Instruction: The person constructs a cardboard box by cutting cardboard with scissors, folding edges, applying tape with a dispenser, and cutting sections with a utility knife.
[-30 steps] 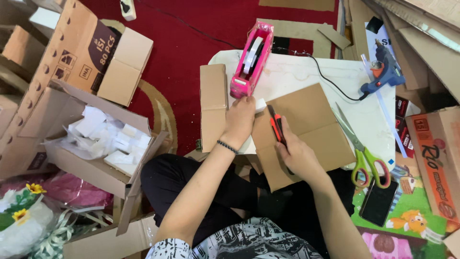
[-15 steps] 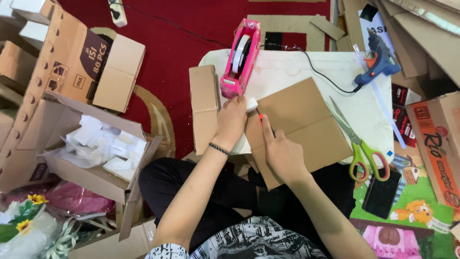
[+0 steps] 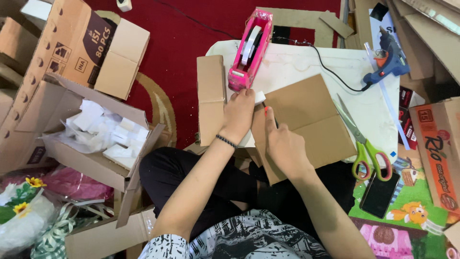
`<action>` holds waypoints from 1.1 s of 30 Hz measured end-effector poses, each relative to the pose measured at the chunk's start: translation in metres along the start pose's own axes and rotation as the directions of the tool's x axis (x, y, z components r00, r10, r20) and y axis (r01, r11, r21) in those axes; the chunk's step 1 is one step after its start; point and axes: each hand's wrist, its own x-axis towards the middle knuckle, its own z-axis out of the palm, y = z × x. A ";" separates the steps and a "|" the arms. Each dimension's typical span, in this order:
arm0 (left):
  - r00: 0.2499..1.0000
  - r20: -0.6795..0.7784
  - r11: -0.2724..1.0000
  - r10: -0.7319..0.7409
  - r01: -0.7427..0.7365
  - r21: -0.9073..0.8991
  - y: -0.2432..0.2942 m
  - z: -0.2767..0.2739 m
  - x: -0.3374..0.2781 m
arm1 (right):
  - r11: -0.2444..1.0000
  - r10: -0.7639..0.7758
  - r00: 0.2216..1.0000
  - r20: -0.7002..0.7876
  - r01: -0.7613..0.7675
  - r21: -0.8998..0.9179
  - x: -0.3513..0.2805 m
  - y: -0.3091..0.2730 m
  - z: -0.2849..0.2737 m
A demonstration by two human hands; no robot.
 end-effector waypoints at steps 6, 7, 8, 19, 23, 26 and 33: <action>1.000 0.013 0.999 -0.017 0.018 -0.033 0.001 0.003 0.000 | 1.000 0.008 1.000 -0.003 -0.008 -0.008 -0.011 -0.005 -0.010; 1.000 0.012 0.999 -0.019 0.019 -0.034 0.003 0.000 -0.002 | 1.000 0.007 1.000 -0.003 -0.007 -0.010 -0.012 -0.006 -0.009; 1.000 0.018 0.999 -0.023 0.023 -0.031 0.003 -0.003 -0.002 | 1.000 0.013 1.000 0.001 -0.013 -0.010 -0.012 -0.007 -0.008; 0.998 -0.059 1.000 -0.019 0.019 -0.001 0.003 0.008 -0.004 | 0.999 0.020 1.000 -0.014 -0.021 -0.043 -0.017 -0.008 0.005; 0.994 -0.105 1.000 -0.015 0.017 0.014 0.001 0.011 -0.004 | 0.998 0.034 0.999 -0.007 -0.034 -0.045 -0.025 -0.012 0.003; 0.991 -0.136 1.000 -0.010 0.013 0.021 0.001 0.015 -0.004 | 0.997 0.036 0.999 -0.025 -0.038 -0.061 -0.031 -0.010 0.009; 0.980 -0.198 0.999 -0.021 0.027 0.030 -0.001 0.034 -0.002 | 0.993 0.071 0.997 0.007 -0.070 -0.091 -0.043 -0.007 0.019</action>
